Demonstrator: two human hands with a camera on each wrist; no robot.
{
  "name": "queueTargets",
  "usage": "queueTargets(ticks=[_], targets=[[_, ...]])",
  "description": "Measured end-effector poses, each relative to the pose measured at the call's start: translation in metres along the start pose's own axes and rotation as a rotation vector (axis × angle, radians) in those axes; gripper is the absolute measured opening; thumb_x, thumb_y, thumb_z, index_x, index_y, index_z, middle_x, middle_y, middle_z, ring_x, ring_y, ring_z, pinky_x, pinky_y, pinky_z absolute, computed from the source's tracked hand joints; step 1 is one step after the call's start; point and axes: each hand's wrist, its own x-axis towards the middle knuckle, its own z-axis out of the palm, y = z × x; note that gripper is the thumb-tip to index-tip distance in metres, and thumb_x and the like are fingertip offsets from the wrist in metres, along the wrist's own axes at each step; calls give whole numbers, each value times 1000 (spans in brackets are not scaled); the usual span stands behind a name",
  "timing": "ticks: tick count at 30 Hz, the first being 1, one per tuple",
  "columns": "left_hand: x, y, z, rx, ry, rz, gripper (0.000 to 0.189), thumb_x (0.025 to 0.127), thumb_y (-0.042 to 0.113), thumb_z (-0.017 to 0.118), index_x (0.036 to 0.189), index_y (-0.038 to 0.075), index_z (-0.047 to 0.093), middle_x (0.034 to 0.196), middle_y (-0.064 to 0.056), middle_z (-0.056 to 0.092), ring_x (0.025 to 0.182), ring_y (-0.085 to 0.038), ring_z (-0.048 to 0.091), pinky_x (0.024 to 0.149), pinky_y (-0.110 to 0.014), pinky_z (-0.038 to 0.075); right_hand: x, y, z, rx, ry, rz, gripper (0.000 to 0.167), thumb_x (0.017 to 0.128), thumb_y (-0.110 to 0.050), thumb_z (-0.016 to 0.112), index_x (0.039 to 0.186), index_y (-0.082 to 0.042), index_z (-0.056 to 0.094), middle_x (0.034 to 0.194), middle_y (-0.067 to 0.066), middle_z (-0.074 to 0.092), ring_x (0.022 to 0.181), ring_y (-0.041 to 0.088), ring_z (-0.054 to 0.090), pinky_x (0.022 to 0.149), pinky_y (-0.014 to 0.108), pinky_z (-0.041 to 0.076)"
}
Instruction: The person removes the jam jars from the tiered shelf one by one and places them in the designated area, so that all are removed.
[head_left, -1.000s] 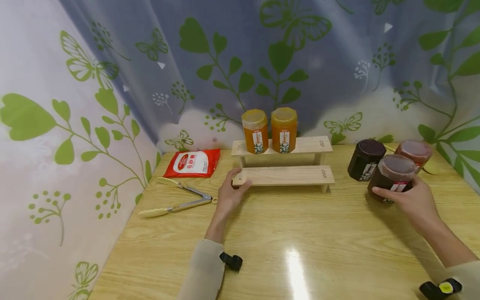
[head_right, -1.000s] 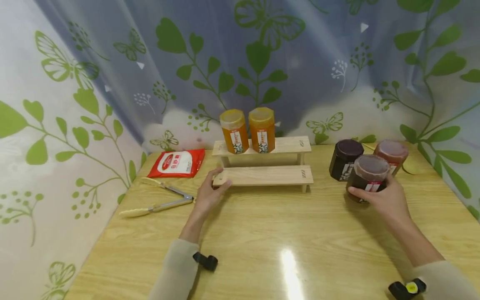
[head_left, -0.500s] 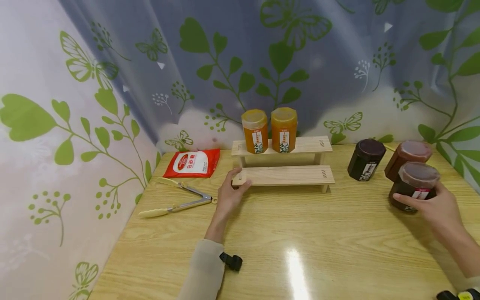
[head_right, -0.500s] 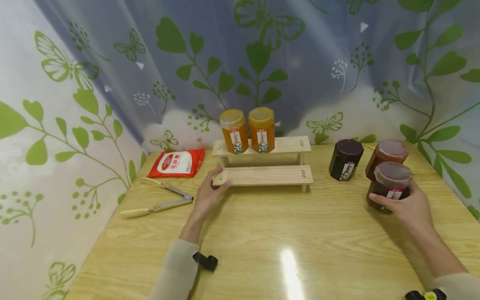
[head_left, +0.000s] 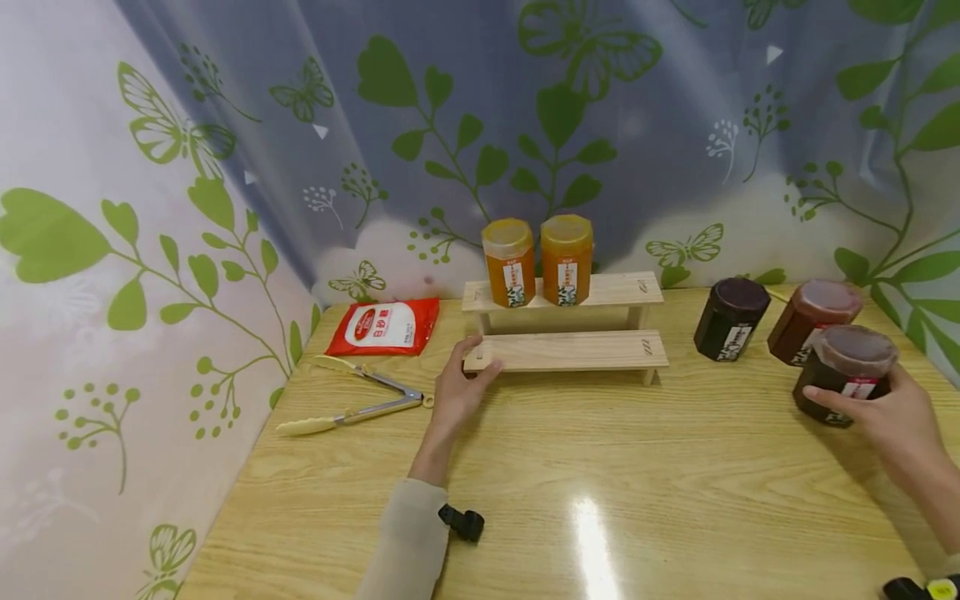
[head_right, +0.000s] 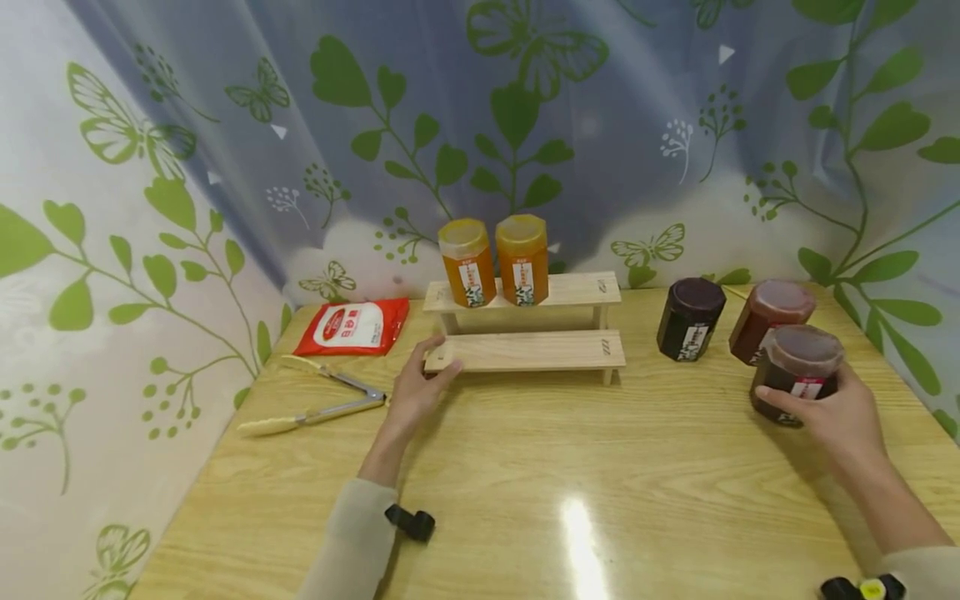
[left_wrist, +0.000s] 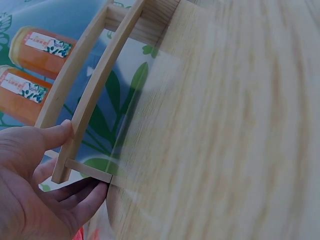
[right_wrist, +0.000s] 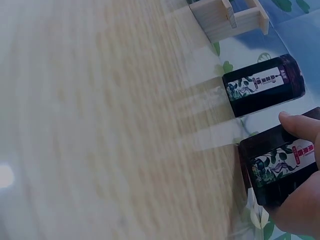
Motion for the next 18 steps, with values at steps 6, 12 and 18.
queueTargets(ticks=[6,12,18], targets=[[-1,0,0,0,1,5,59,98,38,74,151,27,52,158,-9,49,138,-35,50,111,-56,41,3,5,-3,22,-19,-19,99,95,-38,77,169,-20,13,170,25,15,154,48,15,119,66,19],[0,1,-1,1,8,1,60,97,37,75,152,26,52,158,-9,49,137,-35,51,110,-55,42,4,8,-5,48,-62,-29,97,96,-39,76,168,-29,11,172,19,13,155,46,15,120,65,19],[0,1,0,3,3,0,61,97,37,75,152,26,52,156,-10,51,125,-34,59,105,-53,46,6,13,-7,76,-99,-40,97,97,-36,75,168,-33,8,173,17,9,156,47,10,120,67,15]])
